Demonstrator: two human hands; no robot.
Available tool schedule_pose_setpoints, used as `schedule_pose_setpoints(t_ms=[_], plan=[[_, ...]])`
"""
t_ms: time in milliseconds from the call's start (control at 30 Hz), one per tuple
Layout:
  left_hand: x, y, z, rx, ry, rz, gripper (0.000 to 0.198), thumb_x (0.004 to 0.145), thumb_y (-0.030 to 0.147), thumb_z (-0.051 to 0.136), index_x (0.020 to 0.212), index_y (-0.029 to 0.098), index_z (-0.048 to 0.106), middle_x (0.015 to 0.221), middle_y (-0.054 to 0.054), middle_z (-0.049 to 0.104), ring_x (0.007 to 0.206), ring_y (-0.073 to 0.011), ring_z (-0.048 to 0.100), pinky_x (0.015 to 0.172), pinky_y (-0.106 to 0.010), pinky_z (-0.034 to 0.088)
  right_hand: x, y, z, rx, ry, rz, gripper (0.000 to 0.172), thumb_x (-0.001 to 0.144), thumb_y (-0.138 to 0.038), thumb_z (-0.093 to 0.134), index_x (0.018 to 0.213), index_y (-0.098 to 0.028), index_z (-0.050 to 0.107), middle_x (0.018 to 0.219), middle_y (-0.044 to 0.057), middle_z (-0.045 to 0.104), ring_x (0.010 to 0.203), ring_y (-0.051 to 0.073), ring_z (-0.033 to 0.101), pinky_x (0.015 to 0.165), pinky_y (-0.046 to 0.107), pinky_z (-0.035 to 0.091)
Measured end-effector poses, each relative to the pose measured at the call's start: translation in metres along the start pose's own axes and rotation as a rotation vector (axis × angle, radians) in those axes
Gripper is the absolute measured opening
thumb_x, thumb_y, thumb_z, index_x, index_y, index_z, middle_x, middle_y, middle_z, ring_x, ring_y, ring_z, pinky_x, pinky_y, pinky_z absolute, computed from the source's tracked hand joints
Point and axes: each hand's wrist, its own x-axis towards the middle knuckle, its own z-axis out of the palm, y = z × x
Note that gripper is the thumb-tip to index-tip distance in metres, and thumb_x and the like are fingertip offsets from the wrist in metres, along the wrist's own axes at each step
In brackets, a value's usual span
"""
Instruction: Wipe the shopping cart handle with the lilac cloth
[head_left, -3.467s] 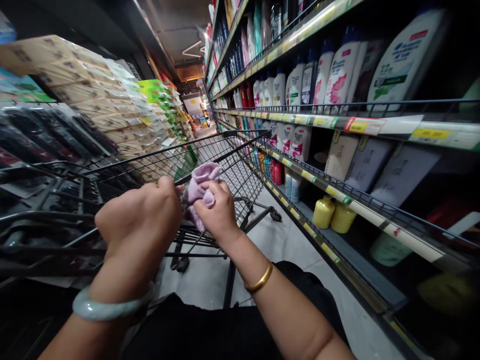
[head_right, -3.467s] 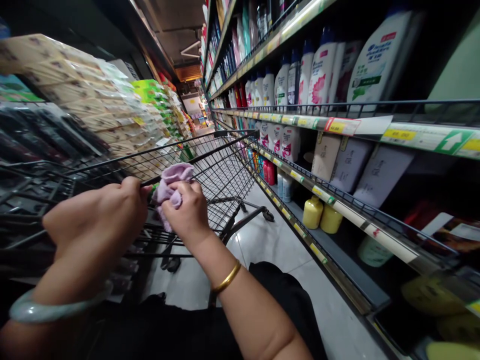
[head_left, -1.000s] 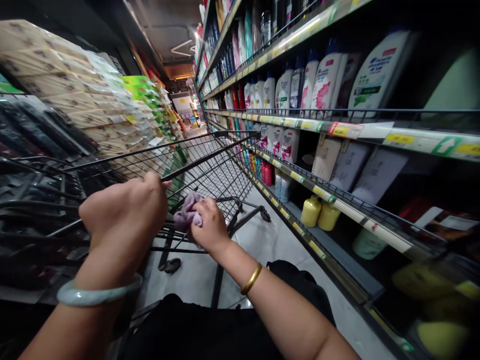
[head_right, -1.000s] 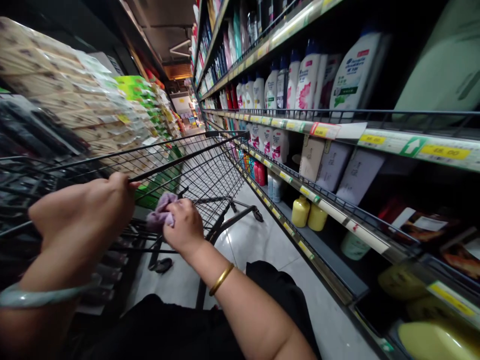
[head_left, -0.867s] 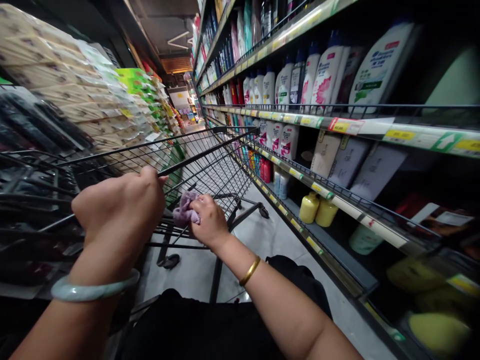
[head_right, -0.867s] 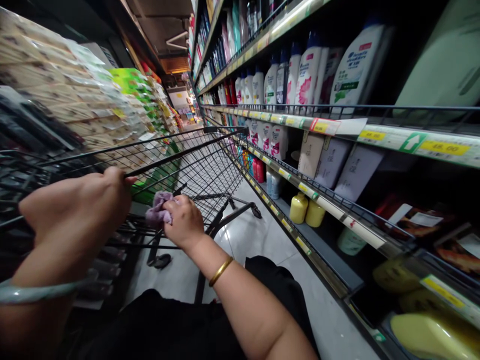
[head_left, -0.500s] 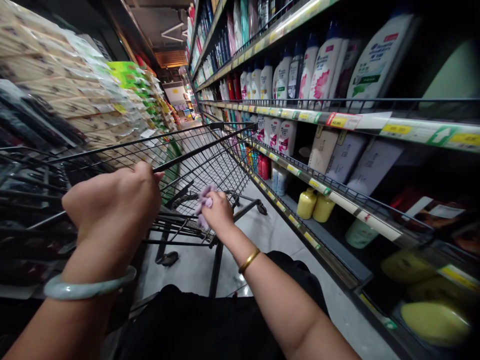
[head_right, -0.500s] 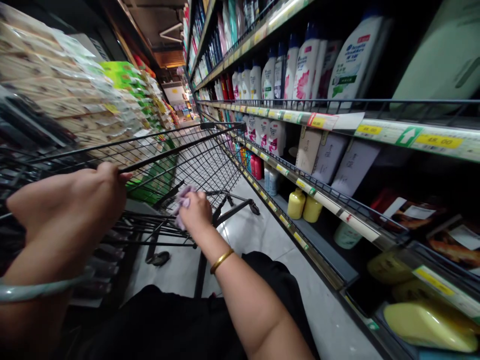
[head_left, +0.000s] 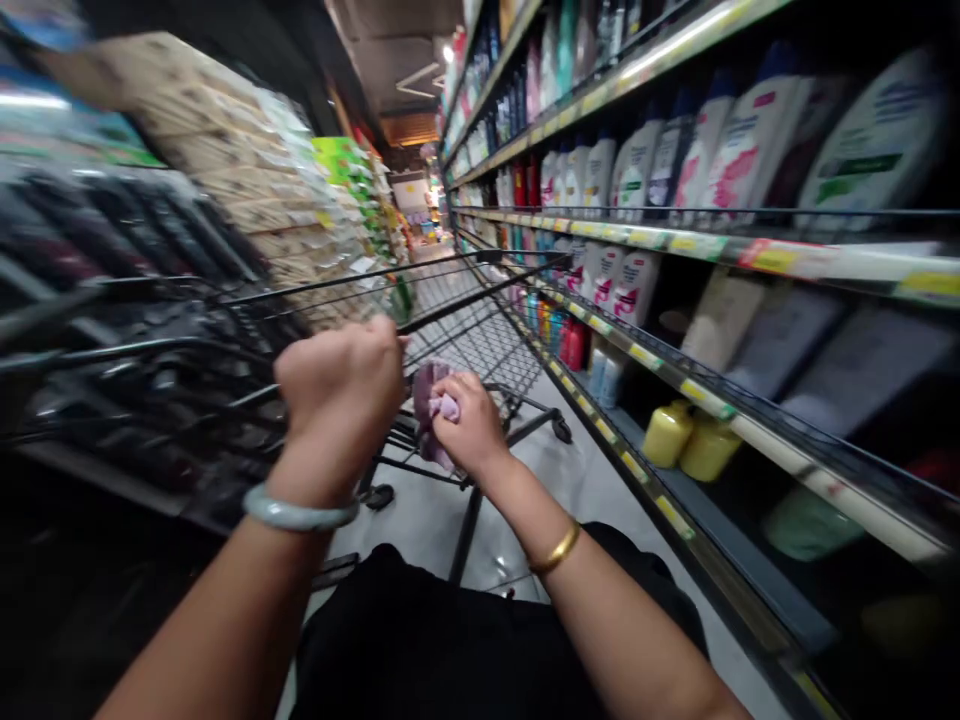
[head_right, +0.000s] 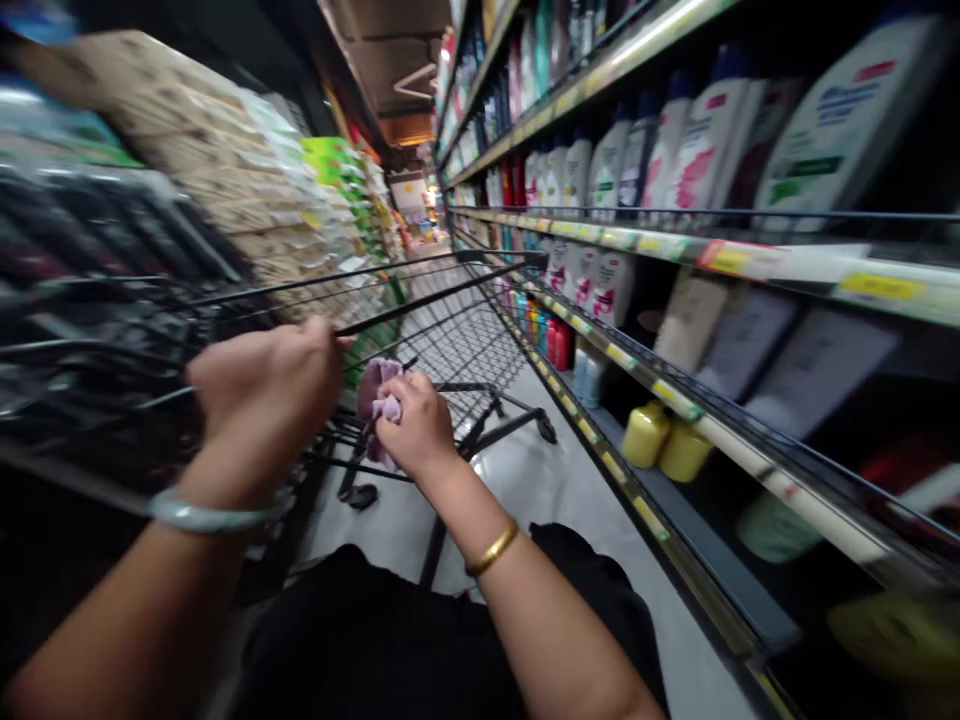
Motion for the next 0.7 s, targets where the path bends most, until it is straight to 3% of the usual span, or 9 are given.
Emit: schedule_pose_setpoints(t_ms=[100,300,400,467,533,633,700], plan=[[0.001,0.000,0.001,-0.024,-0.006,-0.013,0.045,0.104,0.038,0.029,0.102,0.014,0.066,0.083,-0.018,0.071,0.080,-0.0334,0.070,0.065,-0.036,0.037,-0.009,-0.015,0.005,0.041,0.034,-0.190,0.014,0.085,-0.023,0.063,0.097,-0.022,0.071,0.116,0.008,0.063,0.102,0.021,0.062,0.090,0.031,0.051],[-0.002,-0.001,0.002,-0.021,0.004,0.015,0.042,0.105,0.032,0.031,0.104,0.013,0.068,0.086,-0.018,0.072,0.085,-0.0333,0.071,0.067,-0.038,0.041,-0.013,0.006,0.012,-0.182,0.017,0.031,0.018,0.088,-0.021,0.060,0.100,-0.021,0.073,0.108,0.010,0.064,0.088,0.022,0.060,0.080,0.033,0.051],[-0.009,-0.006,-0.001,-0.045,0.080,0.152,0.040,0.103,0.027,0.037,0.122,0.009,0.068,0.104,-0.020,0.074,0.098,-0.0315,0.070,0.080,-0.041,0.049,-0.013,-0.019,0.008,-0.014,0.090,-0.112,0.022,0.086,-0.023,0.063,0.106,-0.019,0.071,0.112,0.011,0.062,0.096,0.022,0.062,0.086,0.033,0.053],[-0.016,-0.015,-0.011,-0.092,0.149,0.267,0.045,0.102,0.025,0.040,0.138,0.011,0.063,0.123,-0.019,0.073,0.114,-0.0301,0.067,0.096,-0.043,0.050,-0.014,-0.036,0.008,0.103,0.127,-0.266,0.031,0.084,-0.027,0.066,0.113,-0.018,0.070,0.115,0.011,0.061,0.102,0.023,0.062,0.091,0.034,0.054],[-0.026,-0.029,-0.030,-0.121,0.204,0.306,0.046,0.103,0.029,0.042,0.142,0.016,0.062,0.133,-0.014,0.072,0.123,-0.0285,0.064,0.109,-0.044,0.047,-0.014,-0.041,0.011,0.134,0.136,-0.329,0.032,0.084,-0.028,0.067,0.115,-0.019,0.070,0.116,0.011,0.062,0.101,0.023,0.062,0.091,0.034,0.055],[-0.042,-0.060,-0.064,-0.096,0.246,0.274,0.040,0.103,0.039,0.046,0.130,0.024,0.070,0.133,-0.006,0.073,0.127,-0.0273,0.062,0.121,-0.048,0.038,-0.007,-0.018,0.015,0.022,0.106,-0.171,0.022,0.083,-0.023,0.065,0.103,-0.021,0.074,0.115,0.010,0.062,0.095,0.021,0.062,0.084,0.032,0.052],[-0.050,-0.087,-0.080,-0.123,0.251,0.143,0.038,0.099,0.049,0.052,0.124,0.029,0.072,0.134,-0.002,0.072,0.134,-0.0284,0.058,0.126,-0.050,0.032,-0.002,0.002,0.013,-0.073,0.059,0.009,0.019,0.083,-0.022,0.064,0.099,-0.022,0.074,0.111,0.008,0.063,0.088,0.020,0.060,0.078,0.030,0.050]])
